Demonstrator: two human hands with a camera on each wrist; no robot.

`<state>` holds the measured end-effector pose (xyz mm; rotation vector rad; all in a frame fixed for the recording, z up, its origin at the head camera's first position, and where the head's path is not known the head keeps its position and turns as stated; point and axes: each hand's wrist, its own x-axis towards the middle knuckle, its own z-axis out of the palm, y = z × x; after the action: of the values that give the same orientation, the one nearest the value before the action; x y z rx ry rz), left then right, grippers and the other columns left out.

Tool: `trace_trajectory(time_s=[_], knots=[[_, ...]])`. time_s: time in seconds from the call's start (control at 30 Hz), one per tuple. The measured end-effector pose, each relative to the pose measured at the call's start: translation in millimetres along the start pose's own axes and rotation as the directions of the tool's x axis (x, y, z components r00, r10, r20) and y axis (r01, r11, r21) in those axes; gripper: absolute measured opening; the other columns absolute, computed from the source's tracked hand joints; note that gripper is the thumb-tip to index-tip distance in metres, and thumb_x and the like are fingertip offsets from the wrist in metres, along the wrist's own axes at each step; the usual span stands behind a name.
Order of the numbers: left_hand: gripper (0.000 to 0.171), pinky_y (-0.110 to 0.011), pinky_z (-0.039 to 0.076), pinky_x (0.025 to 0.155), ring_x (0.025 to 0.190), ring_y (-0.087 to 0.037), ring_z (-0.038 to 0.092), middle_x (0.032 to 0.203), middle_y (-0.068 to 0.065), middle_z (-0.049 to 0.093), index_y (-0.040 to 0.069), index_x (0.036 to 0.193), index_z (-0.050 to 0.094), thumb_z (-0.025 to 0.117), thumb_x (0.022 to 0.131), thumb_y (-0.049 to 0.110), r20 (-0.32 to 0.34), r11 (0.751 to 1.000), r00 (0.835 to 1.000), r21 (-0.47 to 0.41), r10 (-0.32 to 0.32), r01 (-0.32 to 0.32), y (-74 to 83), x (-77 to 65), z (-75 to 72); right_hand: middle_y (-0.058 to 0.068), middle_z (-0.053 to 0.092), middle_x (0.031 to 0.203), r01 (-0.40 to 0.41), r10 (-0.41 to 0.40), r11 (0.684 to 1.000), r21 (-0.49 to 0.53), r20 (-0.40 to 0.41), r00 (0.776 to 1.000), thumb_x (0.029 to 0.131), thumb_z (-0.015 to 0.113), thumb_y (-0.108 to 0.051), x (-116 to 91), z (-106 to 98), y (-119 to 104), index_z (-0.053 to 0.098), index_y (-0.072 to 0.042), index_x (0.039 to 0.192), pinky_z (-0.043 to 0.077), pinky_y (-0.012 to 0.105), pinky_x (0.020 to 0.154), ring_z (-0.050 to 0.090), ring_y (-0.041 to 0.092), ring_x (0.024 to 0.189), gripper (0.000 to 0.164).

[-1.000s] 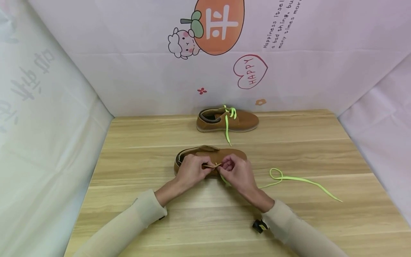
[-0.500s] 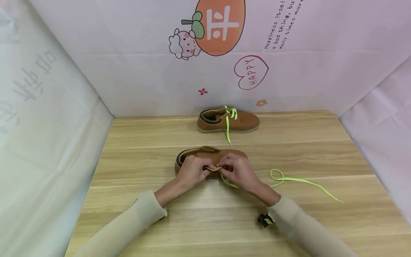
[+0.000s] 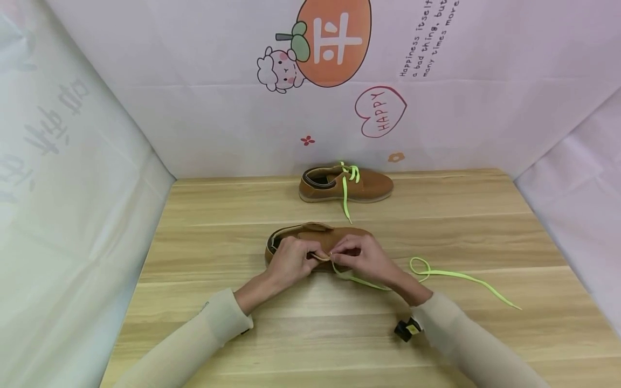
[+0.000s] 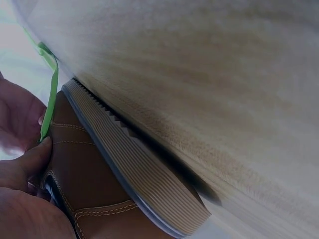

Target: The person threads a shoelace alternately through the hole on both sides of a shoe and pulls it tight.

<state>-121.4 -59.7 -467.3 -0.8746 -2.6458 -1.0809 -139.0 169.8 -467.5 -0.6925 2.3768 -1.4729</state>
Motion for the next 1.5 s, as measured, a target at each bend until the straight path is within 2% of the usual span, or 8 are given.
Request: trace_trajectory(time_s=[0.2,0.47,0.6,0.73,0.93,1.03,1.27,1.5], knots=[[0.018,-0.017,0.030,0.047,0.051,0.004,0.031,0.082,0.001,0.080,0.015,0.084,0.081,0.081,0.084,-0.002,0.006,1.000,1.000,-0.010,-0.006,0.006,-1.8,-0.9,0.6,0.003,0.080,0.099,-0.096,0.096,0.995,0.006,-0.001,0.995,0.098,0.074,-0.010,6,-2,-4,0.086,-0.009,0.094,0.057,0.025,0.084,0.072,0.015,0.098,0.012],[0.016,-0.015,0.034,0.048,0.051,0.004,0.036,0.082,0.002,0.080,0.016,0.084,0.082,0.084,0.085,0.000,-0.007,1.000,1.000,-0.001,-0.008,0.008,-2.5,-0.6,0.2,0.005,0.078,0.095,-0.138,0.138,0.990,0.011,-0.037,0.990,0.103,0.069,-0.010,8,2,-8,0.082,-0.005,0.098,0.053,0.025,0.075,0.065,0.014,0.086,0.014],[0.015,-0.016,0.040,0.052,0.054,0.004,0.041,0.082,0.002,0.080,0.016,0.084,0.082,0.083,0.084,0.000,-0.016,1.000,1.000,0.003,-0.001,0.001,-3.4,-0.5,-0.1,0.008,0.075,0.091,-0.143,0.149,0.986,0.082,-0.072,0.986,0.106,0.065,-0.009,9,2,-7,0.078,0.000,0.101,0.056,0.027,0.072,0.066,0.017,0.081,0.016],[0.014,-0.016,0.045,0.056,0.056,0.006,0.044,0.084,0.002,0.080,0.015,0.085,0.082,0.086,0.084,0.002,-0.019,1.000,1.000,0.001,-0.005,0.005,-3.4,-1.0,-0.1,0.019,0.076,0.093,-0.117,0.145,0.973,0.198,-0.133,0.981,0.107,0.061,-0.006,13,-6,-9,0.072,0.009,0.105,0.059,0.028,0.071,0.070,0.015,0.079,0.019],[0.012,-0.016,0.042,0.054,0.053,0.006,0.038,0.085,0.001,0.081,0.013,0.090,0.083,0.088,0.084,0.004,-0.014,0.999,0.999,-0.008,-0.037,0.036,-2.9,-1.8,0.2,0.038,0.072,0.104,-0.058,0.138,0.933,0.354,-0.206,0.969,0.107,0.056,0.002,16,-22,-16,0.063,0.022,0.111,0.064,0.029,0.076,0.076,0.012,0.081,0.022],[0.012,-0.016,0.043,0.053,0.054,0.006,0.042,0.086,0.000,0.081,0.012,0.091,0.083,0.088,0.085,0.004,-0.009,0.999,0.999,-0.017,-0.044,0.044,-2.8,-1.9,0.6,0.035,0.074,0.103,-0.047,0.154,0.919,0.391,-0.248,0.957,0.107,0.056,0.002,14,-30,-21,0.061,0.024,0.114,0.064,0.033,0.076,0.077,0.014,0.081,0.023],[0.011,-0.016,0.049,0.059,0.063,0.003,0.060,0.086,0.001,0.081,0.013,0.091,0.082,0.088,0.085,0.004,-0.014,0.999,0.999,-0.022,-0.035,0.035,-3.7,-1.6,1.4,0.005,0.080,0.088,0.024,0.127,0.910,0.415,-0.331,0.935,0.107,0.058,0.000,6,-55,-30,0.066,0.011,0.106,0.064,0.032,0.075,0.077,0.015,0.077,0.013],[0.012,-0.015,0.046,0.057,0.060,0.005,0.052,0.086,0.001,0.081,0.012,0.091,0.082,0.088,0.085,0.005,-0.018,0.999,0.999,-0.023,-0.032,0.032,-5.1,-1.8,2.0,0.009,0.080,0.092,0.106,0.088,0.881,0.461,-0.380,0.921,0.107,0.063,-0.008,-3,-84,-41,0.067,0.007,0.103,0.063,0.030,0.076,0.078,0.018,0.079,0.016]])
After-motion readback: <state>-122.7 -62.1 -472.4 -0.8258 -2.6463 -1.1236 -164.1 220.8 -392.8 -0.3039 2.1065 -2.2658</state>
